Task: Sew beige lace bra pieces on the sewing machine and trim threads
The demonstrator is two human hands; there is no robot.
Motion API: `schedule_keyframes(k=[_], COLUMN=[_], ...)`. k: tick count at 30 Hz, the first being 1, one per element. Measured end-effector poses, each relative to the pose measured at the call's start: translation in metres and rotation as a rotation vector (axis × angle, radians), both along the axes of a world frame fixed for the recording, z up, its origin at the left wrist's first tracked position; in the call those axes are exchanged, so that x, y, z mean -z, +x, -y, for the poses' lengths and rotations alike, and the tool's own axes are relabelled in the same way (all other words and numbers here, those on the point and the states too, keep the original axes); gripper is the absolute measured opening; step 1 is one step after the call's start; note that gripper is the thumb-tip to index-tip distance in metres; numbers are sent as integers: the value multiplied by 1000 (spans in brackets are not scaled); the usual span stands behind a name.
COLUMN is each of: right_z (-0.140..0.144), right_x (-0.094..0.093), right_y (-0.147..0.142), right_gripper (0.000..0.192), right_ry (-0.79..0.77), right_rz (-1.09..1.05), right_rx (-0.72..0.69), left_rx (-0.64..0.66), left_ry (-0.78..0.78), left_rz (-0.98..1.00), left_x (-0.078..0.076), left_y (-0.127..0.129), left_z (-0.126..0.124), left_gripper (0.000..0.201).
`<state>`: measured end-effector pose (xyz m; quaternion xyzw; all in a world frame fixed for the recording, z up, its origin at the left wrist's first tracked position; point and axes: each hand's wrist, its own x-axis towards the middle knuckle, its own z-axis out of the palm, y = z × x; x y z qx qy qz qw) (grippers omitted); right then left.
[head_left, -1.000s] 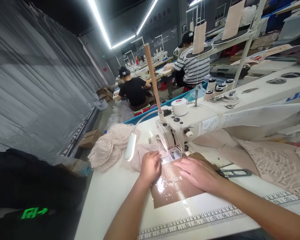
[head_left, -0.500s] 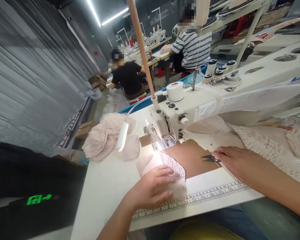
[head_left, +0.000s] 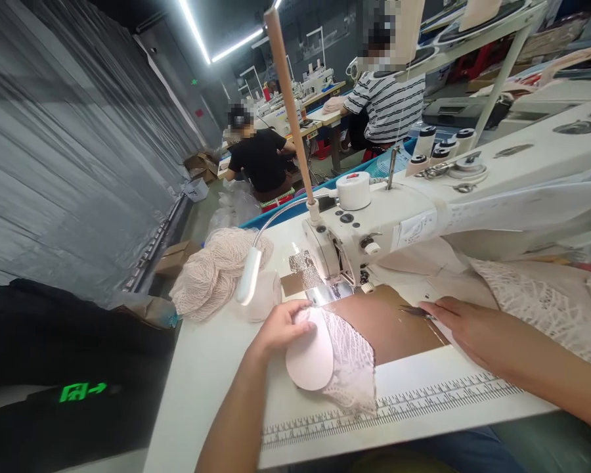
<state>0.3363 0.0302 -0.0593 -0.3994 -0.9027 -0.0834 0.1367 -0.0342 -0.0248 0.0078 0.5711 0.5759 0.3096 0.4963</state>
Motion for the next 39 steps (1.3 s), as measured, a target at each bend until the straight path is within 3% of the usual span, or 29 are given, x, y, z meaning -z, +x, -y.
schedule_keyframes(k=[4,7,9,14,21,29,35,39], right_z=[6,14,19,24,23,27,26,31], right_x=[-21,-39,-48,-69,-89,-95,-84,-84], right_y=[-11,-37,-58,-101,-125,-129,-113,-114], right_gripper=[45,44,44,44,39,31,31,31], right_ry=[-275,-486,-544,-564,-642,-766,-608,-599], right_rz=[-126,-250,-310,-367,-445,-530,-504,-400], right_rx=[-14,-29,-82,-211,-244,-261,-124,-150], left_rx=[-35,-82,-84,-43,-14,84,-23,-36], left_ry=[-74,-77,-67,-48,-3,6,-16,-28], left_rz=[166,261,309,381,355,374,362,380], left_x=[3,3,2,-6,-10,-10,-5,-3], left_y=[4,8,10,16,22,25,23,25], left_z=[6,8,10,14,19,22,20,19], left_gripper=[44,40,39,39,31,31,29,29])
